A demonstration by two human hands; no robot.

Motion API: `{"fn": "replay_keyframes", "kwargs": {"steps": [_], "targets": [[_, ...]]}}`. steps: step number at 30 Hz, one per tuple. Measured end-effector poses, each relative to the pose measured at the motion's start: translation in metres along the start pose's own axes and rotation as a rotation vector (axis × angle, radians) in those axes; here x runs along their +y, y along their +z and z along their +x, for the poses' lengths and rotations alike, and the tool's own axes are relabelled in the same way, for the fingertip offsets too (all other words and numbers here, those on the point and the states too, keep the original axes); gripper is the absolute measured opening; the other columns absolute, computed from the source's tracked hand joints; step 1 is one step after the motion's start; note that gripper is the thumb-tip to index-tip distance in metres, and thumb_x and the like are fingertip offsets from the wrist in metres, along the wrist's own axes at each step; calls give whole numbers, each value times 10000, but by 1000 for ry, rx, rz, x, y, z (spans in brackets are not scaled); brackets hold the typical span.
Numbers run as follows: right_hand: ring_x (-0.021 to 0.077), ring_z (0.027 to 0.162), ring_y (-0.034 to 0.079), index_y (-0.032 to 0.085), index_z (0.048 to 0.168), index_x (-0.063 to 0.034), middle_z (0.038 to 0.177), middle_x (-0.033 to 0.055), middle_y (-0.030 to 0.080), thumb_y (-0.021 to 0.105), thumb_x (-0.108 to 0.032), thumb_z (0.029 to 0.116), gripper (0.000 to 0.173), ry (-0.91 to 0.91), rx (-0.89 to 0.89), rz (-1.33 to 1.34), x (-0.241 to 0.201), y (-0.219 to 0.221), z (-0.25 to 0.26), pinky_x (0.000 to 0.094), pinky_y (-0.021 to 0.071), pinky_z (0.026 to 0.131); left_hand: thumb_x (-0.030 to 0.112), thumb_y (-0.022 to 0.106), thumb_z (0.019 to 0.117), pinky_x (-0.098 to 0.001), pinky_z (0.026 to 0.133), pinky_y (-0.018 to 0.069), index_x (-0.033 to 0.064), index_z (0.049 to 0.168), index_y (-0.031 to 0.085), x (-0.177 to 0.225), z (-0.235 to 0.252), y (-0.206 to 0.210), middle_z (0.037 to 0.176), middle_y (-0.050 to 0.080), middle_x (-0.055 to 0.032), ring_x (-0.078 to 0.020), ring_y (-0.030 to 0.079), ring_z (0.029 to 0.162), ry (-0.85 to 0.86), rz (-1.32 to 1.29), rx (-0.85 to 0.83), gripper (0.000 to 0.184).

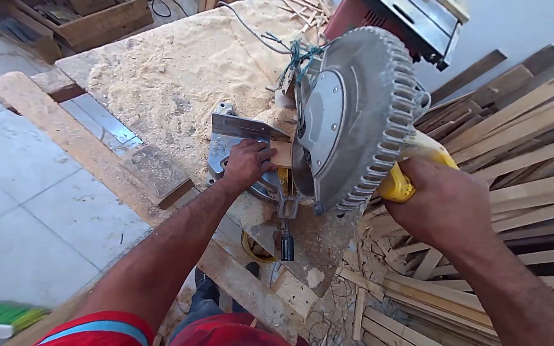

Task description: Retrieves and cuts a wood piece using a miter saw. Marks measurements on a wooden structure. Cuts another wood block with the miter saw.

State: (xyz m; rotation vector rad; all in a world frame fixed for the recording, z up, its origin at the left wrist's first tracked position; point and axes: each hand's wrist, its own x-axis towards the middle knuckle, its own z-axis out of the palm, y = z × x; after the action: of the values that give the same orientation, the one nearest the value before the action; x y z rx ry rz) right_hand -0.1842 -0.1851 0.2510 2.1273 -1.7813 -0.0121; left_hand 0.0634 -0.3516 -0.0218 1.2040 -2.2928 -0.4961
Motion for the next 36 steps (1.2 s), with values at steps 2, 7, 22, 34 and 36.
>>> {"fn": "replay_keyframes", "kwargs": {"steps": [2,7,22,34,36], "targets": [[389,648,649,606,836,-53,727,154,617,639,-328,840,277,-3,11,6,0,2,-1,554,444,483,612,584,967,-567,1076,427,347,1338,684,-1,0,1,1407,639,2,-278,512,1377,0,5,4,466],[385,623,640,596,821,-50,711,156,610,635,-325,830,278,-19,39,2,0,5,-2,544,436,472,620,580,966,-555,1082,422,351,1330,689,0,0,0,1407,640,12,-265,518,1372,-4,3,8,465],[388,621,633,593,819,-48,706,156,601,632,-319,837,274,-12,47,-2,-3,9,-4,546,428,473,589,597,968,-527,1070,437,371,1335,682,1,2,0,1405,634,21,-247,516,1368,-17,37,-9,436],[378,646,643,588,800,-47,706,149,605,622,-302,858,264,5,162,7,-11,28,-14,543,455,499,591,602,966,-549,1066,439,362,1329,687,3,4,-3,1411,628,5,-264,508,1373,-30,26,-21,437],[373,670,660,607,799,-48,723,149,627,637,-300,854,260,15,197,11,-17,44,-23,541,485,518,596,602,964,-555,1067,434,365,1327,688,3,5,-4,1420,623,12,-263,502,1378,-35,22,-29,438]]}}
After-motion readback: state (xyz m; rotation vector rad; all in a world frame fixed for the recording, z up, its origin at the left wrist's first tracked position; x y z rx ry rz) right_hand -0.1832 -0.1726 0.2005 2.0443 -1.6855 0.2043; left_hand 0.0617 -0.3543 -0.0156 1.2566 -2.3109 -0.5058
